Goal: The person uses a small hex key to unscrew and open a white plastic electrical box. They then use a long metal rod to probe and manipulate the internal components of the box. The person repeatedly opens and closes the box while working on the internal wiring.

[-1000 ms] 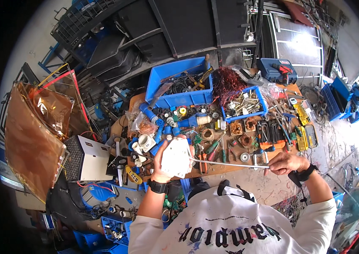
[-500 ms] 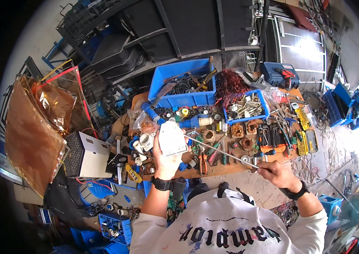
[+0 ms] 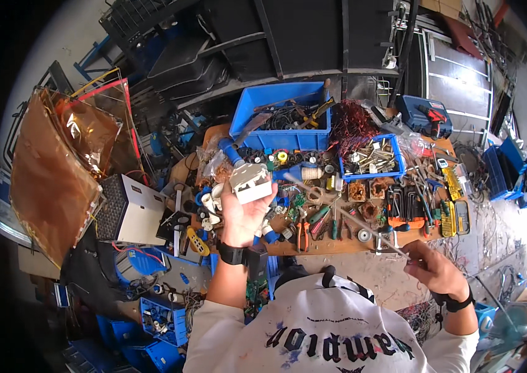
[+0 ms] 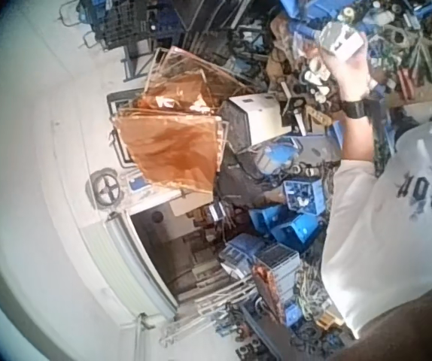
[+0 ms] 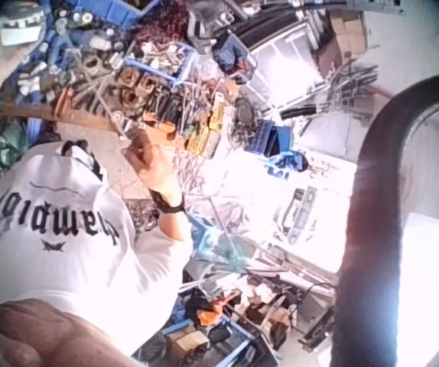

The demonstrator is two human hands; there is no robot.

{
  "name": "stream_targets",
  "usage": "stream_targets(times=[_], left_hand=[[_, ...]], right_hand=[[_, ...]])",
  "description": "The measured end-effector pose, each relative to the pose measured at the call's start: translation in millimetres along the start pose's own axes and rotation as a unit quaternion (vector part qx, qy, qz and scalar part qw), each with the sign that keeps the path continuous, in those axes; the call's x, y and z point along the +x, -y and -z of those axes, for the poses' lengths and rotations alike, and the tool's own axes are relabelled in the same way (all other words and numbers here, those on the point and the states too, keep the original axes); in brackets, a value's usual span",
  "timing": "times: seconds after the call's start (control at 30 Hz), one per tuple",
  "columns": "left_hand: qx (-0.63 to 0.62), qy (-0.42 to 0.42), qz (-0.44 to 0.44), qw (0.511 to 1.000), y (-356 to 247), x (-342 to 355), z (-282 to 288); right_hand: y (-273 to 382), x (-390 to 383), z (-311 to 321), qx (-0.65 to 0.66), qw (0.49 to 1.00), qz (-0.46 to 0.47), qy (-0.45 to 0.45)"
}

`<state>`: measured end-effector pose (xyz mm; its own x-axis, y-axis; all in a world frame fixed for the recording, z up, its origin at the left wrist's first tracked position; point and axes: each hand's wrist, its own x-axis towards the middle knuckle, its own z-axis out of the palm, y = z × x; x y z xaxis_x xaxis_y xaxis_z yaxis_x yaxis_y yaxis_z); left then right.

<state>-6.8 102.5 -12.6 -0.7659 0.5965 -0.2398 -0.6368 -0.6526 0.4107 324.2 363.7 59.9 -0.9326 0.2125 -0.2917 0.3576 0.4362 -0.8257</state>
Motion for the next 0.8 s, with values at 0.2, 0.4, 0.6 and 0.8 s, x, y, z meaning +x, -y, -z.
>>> stream_targets(times=[0.2, 0.4, 0.6, 0.8], left_hand=[[-0.002, 0.073, -0.016, 0.997, 11, -17, -17], [0.034, 0.071, -0.055, 0.995, 14, -22, -23], [0.091, -0.004, -0.101, 0.991, 22, -27, -39], [0.09, 0.023, -0.1, 0.991, 21, -28, -35]], right_hand=[[32, -12, 4, 0.049, 0.998, -0.025, -0.013], [41, -20, 16, -0.049, 0.99, 0.109, -0.076], [53, -31, 27, -0.054, 0.993, 0.077, -0.064], [59, -36, 32, -0.092, 0.989, 0.089, -0.072]])
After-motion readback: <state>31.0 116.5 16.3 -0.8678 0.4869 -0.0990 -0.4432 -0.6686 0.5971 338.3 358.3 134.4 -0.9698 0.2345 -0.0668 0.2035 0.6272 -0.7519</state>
